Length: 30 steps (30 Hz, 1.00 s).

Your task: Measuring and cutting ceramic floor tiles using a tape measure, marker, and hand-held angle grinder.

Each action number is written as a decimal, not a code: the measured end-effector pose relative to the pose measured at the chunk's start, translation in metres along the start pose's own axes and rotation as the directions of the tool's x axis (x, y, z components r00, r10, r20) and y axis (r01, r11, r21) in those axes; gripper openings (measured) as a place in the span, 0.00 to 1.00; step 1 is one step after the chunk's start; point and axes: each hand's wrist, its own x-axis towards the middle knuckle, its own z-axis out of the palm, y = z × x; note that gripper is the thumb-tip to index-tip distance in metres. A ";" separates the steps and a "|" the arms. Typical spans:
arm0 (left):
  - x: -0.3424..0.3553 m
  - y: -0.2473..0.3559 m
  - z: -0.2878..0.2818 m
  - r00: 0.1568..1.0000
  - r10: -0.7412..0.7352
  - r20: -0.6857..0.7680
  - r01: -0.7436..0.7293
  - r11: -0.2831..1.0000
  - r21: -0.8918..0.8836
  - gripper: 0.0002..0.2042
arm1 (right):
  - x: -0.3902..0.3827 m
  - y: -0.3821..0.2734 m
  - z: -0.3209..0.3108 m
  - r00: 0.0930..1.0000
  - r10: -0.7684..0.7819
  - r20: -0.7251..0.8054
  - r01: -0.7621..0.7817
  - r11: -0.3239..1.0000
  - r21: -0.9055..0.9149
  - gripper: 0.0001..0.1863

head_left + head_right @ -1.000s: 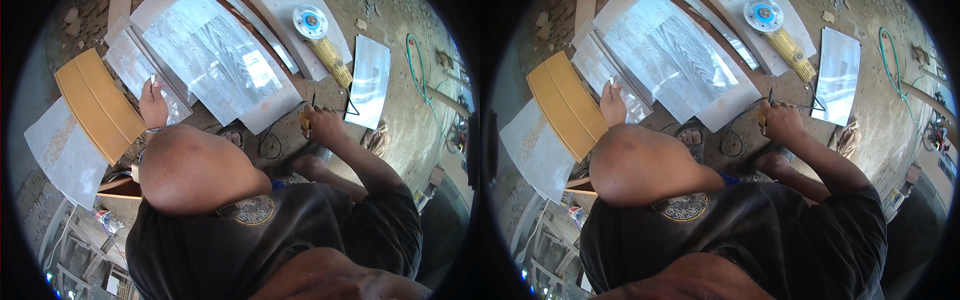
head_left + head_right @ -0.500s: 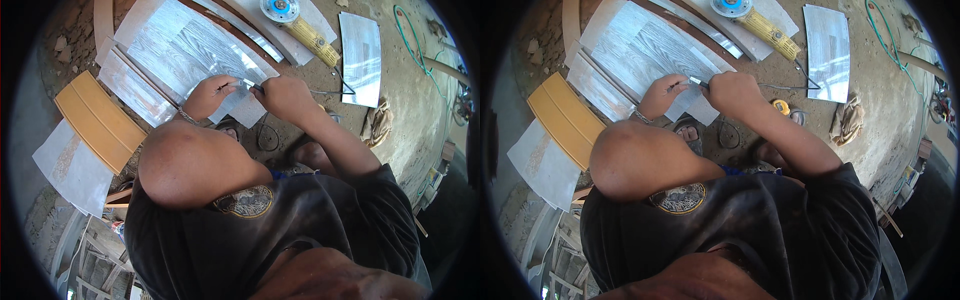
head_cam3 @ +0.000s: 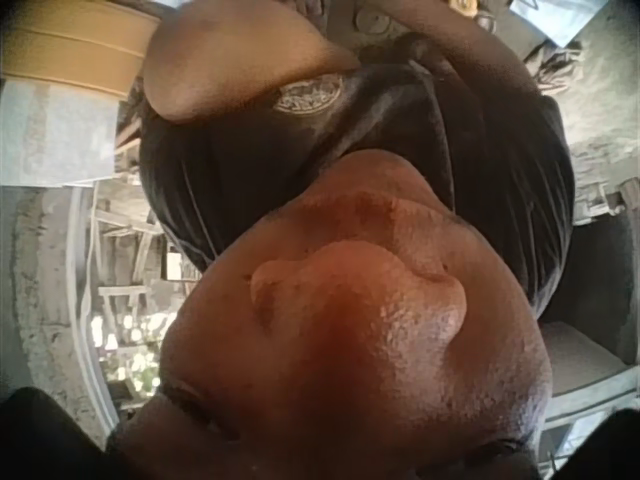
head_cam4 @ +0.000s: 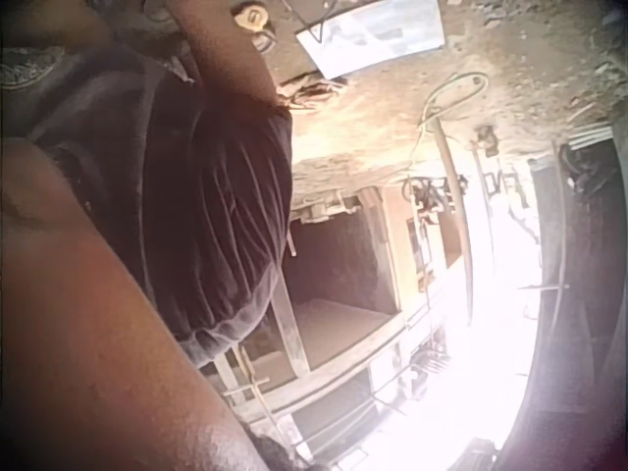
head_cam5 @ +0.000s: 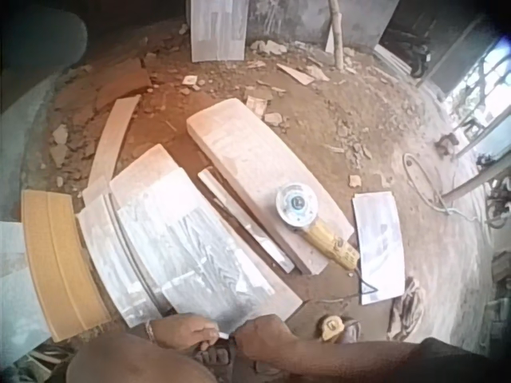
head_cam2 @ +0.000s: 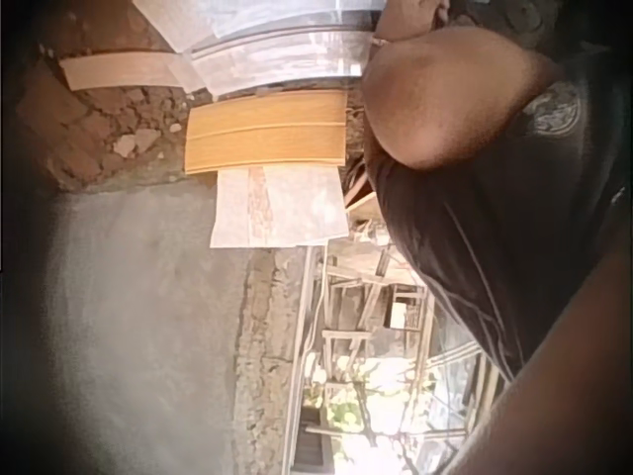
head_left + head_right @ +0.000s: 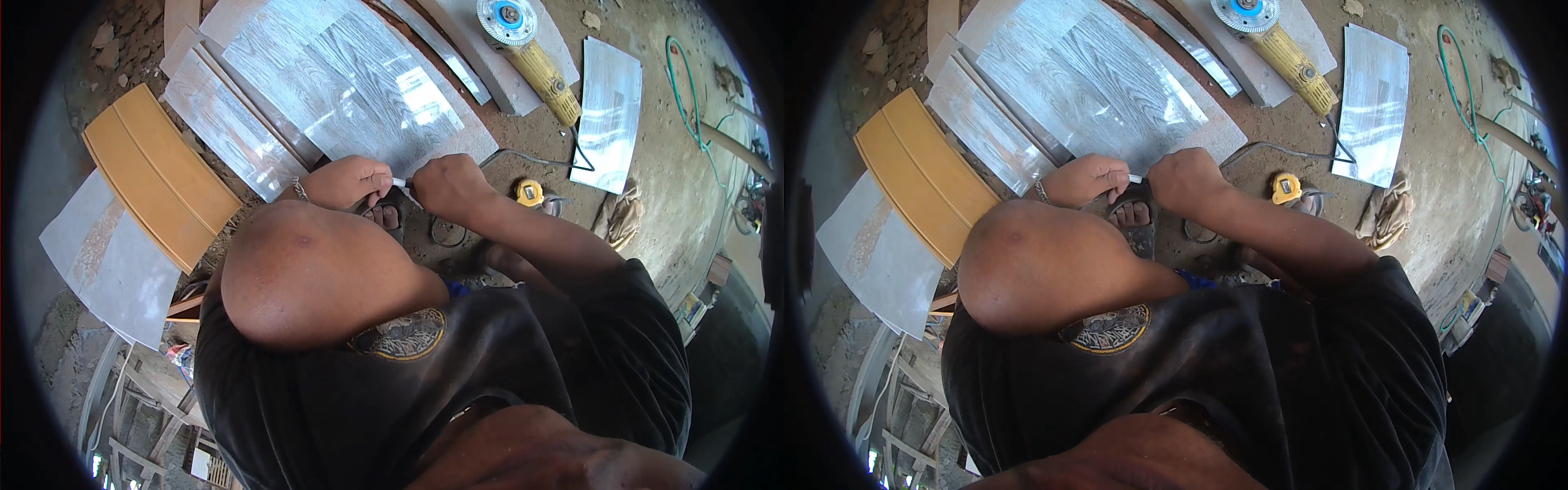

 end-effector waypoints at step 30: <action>-0.262 0.068 -0.163 -0.384 -0.037 -0.923 0.455 0.862 -0.224 0.13 | -0.067 0.051 -0.015 0.907 0.374 -0.195 -0.175 0.754 0.633 0.25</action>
